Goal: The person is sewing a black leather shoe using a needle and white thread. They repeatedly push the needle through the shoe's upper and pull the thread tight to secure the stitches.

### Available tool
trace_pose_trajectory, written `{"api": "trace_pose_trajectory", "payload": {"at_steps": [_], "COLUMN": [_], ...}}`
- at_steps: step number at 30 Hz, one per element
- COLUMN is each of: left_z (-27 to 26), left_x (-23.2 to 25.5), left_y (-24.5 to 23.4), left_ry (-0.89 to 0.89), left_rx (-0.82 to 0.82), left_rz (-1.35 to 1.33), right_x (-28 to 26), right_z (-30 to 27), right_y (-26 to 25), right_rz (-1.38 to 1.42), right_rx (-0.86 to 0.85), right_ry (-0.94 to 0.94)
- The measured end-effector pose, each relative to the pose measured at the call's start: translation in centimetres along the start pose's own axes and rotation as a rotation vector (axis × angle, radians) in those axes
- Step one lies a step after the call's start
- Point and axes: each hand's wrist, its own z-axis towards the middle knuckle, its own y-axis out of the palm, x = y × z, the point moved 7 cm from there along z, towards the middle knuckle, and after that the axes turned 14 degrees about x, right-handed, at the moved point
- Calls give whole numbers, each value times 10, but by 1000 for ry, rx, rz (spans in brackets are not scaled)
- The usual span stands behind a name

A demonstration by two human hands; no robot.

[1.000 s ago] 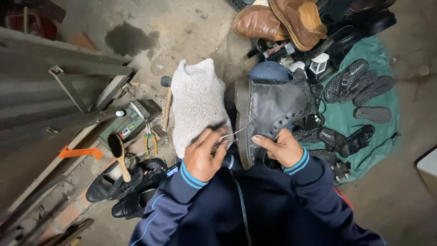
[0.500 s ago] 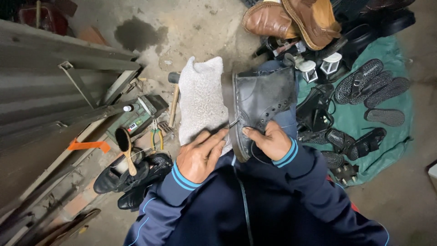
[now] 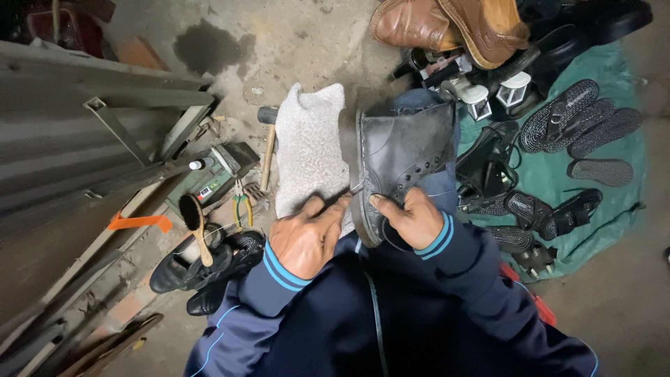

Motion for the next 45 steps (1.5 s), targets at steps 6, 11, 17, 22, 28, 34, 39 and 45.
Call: {"api": "trace_pose_trajectory", "payload": {"at_steps": [6,11,17,22,28,34,39,45], "left_z": [-1,-1,2,12,15,1,5,23], "left_x": [1,-3,-3,1,11,11,11,9], "left_y": [10,15,19,21,49,75,76,80], "left_ry": [19,-7,-21,-36,128,295,184,122], "left_rx": [-42,-65,-96,-176,-268,-141,-253,-344], "left_rz": [85,85,131,190,407,497,491,448], "right_x": [-38,-51,-61,-8,-10,-14,-6,-10], "right_z": [-7,-5,-6,-4,-4,3,8,7], "right_y": [-7,-11,-8,-1,7,6,8,12], "right_rz": [-79,-75,-94,-162,-379,-376,-313,-423], "right_rx": [45,50,78,107,163,180,120,63], "right_ry": [-48,-86,-167,-150,-222,-308,-276,-285]}}
